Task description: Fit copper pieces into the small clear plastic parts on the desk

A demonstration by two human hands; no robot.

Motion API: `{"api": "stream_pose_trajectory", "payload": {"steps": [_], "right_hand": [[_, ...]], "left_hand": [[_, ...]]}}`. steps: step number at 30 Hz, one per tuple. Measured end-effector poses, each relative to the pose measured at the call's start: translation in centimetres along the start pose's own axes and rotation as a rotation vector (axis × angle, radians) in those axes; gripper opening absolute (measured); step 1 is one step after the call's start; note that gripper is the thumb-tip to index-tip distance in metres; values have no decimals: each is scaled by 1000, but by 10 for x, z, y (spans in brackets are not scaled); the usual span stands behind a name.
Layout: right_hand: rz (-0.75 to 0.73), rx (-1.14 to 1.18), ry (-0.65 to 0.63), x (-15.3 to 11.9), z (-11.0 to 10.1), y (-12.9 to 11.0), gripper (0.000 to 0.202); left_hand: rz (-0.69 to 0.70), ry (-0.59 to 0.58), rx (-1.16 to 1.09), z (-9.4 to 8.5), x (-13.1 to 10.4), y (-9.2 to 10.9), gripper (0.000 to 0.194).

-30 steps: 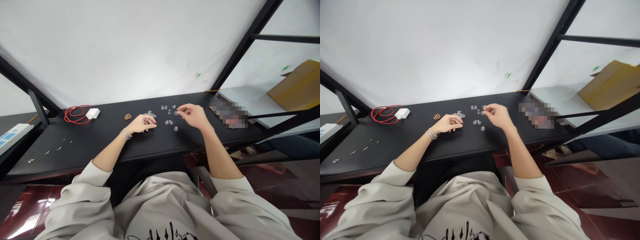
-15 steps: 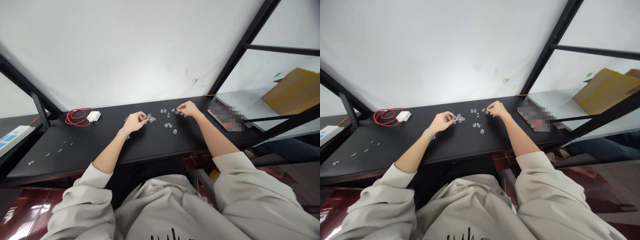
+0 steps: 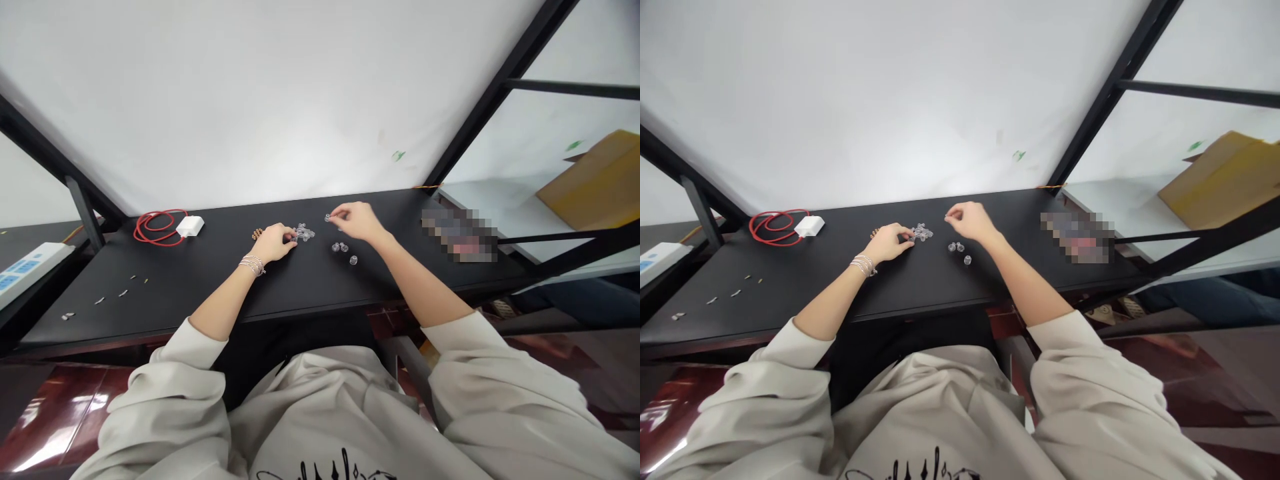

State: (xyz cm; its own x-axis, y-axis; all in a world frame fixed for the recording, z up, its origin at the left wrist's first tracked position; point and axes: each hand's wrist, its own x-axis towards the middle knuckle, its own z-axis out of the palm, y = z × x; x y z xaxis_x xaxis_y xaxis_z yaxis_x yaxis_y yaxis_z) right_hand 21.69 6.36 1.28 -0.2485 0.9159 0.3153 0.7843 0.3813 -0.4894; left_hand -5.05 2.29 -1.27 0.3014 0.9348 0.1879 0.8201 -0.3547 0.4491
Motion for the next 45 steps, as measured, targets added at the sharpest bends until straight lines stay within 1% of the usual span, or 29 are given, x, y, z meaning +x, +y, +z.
{"api": "stream_pose_trajectory", "payload": {"steps": [2, 4, 6, 9, 10, 12, 16, 19, 22, 25, 27, 33, 36, 38, 40, 42, 45], "right_hand": [[-89, -38, -148, -6, 10, -29, 26], [-138, -120, -243, -12, 22, -52, 35], [-151, -210, -274, -16, 33, -65, 35], [-137, -251, -248, -22, 41, -71, 27], [-132, -213, -229, -24, 41, -70, 25], [-111, -51, -179, -30, 35, -66, 21], [-12, 424, -80, -47, 11, -50, 16], [68, 687, -4, -60, -9, -31, 28], [184, 813, 54, -68, -20, -14, 43], [260, 901, 18, -71, -23, -4, 51], [266, 944, -9, -72, -22, -4, 51], [303, 1059, -26, -71, -20, -12, 45], [300, 999, 15, -69, -20, -3, 44], [287, 838, 72, -68, -19, 10, 40], [287, 601, 110, -67, -19, 26, 33], [301, 388, 67, -66, -20, 42, 25], [305, 222, -34, -66, -22, 58, 18]], "left_hand": [[16, -3, -6, 0, 0, 0, 22], [36, -5, -13, 1, 0, -2, 23], [50, -2, -14, 1, 1, -3, 23], [57, 6, -11, 2, 1, -3, 25], [56, 7, -13, 1, 0, -2, 25], [50, 6, -23, 0, -1, 0, 27], [19, -11, -43, -2, -2, 5, 29], [10, -16, -45, -3, -3, 5, 29], [-1, -16, -47, -2, -2, 5, 28], [-5, -16, -51, -2, -2, 4, 28], [-6, -18, -56, -3, -3, 4, 28], [-25, -23, -52, -5, -4, 5, 29], [-40, -7, -30, -6, -4, 7, 27], [-53, 5, -13, -6, -4, 7, 26], [-63, 10, -3, -7, -4, 8, 25], [-63, 13, -4, -7, -3, 8, 24], [-52, 16, -23, -6, -3, 7, 22]]}}
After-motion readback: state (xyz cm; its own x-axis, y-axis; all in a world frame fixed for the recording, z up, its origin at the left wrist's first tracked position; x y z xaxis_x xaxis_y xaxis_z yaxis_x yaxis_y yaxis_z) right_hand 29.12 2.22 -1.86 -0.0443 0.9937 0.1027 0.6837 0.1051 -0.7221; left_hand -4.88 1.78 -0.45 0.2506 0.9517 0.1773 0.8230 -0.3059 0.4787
